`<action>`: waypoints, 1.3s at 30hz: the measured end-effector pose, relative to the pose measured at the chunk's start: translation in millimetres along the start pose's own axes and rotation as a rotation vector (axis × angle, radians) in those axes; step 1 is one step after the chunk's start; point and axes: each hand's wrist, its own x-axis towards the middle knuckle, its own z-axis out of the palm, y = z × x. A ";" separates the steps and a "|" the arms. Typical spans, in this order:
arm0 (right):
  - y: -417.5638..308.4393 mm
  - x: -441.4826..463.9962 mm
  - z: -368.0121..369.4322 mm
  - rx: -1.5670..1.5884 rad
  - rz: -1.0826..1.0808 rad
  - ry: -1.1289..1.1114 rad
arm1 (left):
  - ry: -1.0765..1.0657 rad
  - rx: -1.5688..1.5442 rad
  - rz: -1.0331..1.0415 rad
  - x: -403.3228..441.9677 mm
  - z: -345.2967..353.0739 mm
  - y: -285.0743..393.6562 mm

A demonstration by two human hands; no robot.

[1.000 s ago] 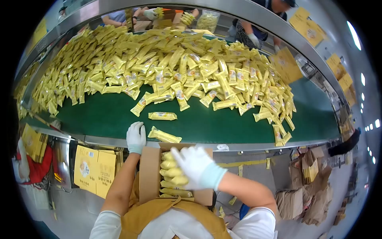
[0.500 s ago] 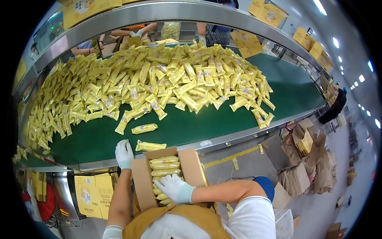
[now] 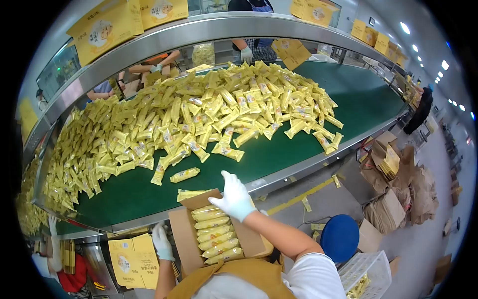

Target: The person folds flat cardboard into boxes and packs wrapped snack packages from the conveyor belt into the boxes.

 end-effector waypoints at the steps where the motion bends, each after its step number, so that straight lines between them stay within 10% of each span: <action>1: 6.3 11.7 7.9 0.047 0.070 -0.160 | -0.023 -0.043 -0.058 -8.5 2.5 6.9; 4: 13.8 31.2 18.5 -0.202 0.201 -0.813 | -0.107 0.074 0.065 -17.9 6.8 20.9; 10: 3.5 1.9 -30.1 -0.095 -0.345 -0.390 | -0.174 0.046 -0.044 -28.0 4.9 -48.6; 14: 14.3 -1.1 -58.9 -0.124 -0.228 -0.107 | -0.376 0.197 -0.044 -44.1 8.3 -40.7; 15: 28.2 0.2 -57.2 -0.110 -0.126 -0.076 | -0.601 0.552 0.217 -40.5 8.8 -25.0; 20: 85.6 23.9 -49.8 -0.210 0.332 -0.235 | -0.793 -0.243 -0.378 -74.7 56.8 33.0; 24: 63.8 30.9 -55.8 -0.214 0.279 -0.341 | -0.562 -0.331 0.244 -73.2 102.2 30.6; 26: 61.8 26.4 -50.2 -0.212 0.282 -0.362 | -0.598 -0.856 -0.326 -52.4 113.1 46.0; 29: 68.5 10.3 -37.9 -0.102 0.258 -0.267 | -0.663 -1.392 -0.643 -37.2 109.9 71.4; 39: 36.3 -34.6 -38.1 0.370 -0.019 -0.210 | -0.535 -1.270 -0.681 -16.6 58.8 38.4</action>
